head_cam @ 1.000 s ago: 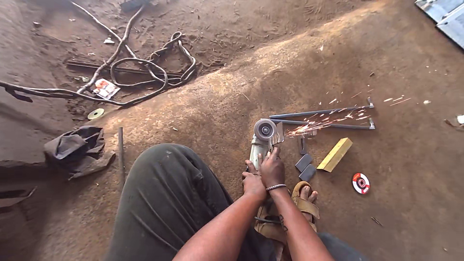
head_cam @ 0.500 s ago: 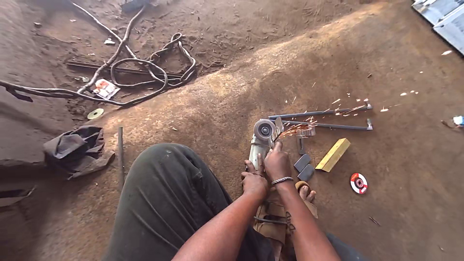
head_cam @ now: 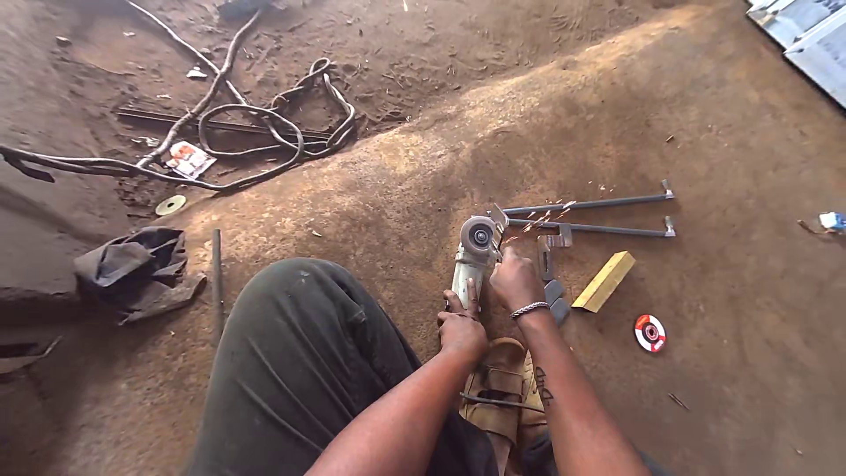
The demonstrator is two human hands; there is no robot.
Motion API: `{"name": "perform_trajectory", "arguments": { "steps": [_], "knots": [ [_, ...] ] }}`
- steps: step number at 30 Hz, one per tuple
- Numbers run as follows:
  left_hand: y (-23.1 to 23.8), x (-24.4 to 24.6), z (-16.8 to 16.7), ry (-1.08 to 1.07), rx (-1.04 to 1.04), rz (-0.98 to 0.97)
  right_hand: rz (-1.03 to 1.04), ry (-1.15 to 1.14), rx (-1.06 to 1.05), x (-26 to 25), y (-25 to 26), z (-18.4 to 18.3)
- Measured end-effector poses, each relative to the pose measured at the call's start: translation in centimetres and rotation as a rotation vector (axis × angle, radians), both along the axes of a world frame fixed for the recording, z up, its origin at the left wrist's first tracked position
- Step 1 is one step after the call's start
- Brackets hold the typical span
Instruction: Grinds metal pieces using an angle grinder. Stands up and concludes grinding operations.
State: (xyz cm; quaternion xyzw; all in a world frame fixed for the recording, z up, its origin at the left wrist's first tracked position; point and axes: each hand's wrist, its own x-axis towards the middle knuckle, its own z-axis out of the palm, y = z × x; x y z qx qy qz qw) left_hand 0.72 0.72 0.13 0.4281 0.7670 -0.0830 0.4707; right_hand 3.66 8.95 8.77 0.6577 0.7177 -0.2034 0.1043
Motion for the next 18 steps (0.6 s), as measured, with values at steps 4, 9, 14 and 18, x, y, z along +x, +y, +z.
{"name": "perform_trajectory", "arguments": {
  "steps": [4,9,14,18],
  "knots": [
    [0.1,-0.1,0.2,0.006,-0.021,-0.025,0.021,-0.028,-0.021,-0.1,0.3,0.5],
    [0.1,-0.1,0.4,-0.009,-0.014,0.004,0.064,-0.107,-0.09,0.1,2.0,0.8],
    [0.0,0.0,0.4,0.001,0.007,0.029,0.128,-0.114,-0.134,0.7,2.9,1.5],
    [-0.1,0.0,0.3,-0.009,0.009,0.047,0.18,-0.139,-0.144,1.6,4.5,0.9]
  ]
}}
